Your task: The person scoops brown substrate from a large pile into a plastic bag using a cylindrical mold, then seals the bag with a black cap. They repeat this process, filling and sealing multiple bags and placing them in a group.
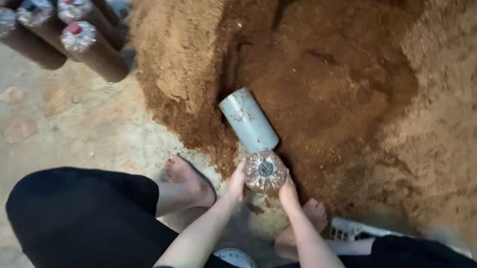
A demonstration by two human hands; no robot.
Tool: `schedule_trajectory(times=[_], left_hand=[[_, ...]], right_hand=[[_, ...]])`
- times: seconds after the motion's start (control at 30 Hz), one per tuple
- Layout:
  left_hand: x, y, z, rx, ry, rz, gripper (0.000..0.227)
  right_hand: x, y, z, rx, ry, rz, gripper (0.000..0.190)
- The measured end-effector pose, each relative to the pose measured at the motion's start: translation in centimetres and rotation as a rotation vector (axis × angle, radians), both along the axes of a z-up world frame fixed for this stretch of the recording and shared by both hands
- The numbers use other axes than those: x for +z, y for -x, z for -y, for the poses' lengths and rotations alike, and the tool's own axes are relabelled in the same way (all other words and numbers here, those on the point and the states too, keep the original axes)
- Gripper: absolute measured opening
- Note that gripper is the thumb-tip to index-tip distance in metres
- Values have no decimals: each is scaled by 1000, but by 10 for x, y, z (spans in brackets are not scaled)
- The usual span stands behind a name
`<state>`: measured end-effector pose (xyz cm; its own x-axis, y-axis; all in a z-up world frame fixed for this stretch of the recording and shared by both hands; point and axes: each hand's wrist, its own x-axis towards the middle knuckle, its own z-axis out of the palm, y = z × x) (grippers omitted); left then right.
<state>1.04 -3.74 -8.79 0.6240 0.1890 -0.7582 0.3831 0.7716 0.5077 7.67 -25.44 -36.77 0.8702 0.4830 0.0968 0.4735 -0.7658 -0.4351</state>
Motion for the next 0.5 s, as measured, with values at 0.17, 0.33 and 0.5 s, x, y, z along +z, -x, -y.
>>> schedule_trajectory(times=[0.17,0.33,0.5], left_hand=[[13,0,-1,47,14,64,78],[34,2,-8,103,7,-24,76],[19,-5,-37,286,64,-28,86]], right_hand=[[50,-3,-28,-111,-110,-123,87],[235,12,-88,-544,-754,-799,61],[376,37,-151,-618,-865,-938,60]])
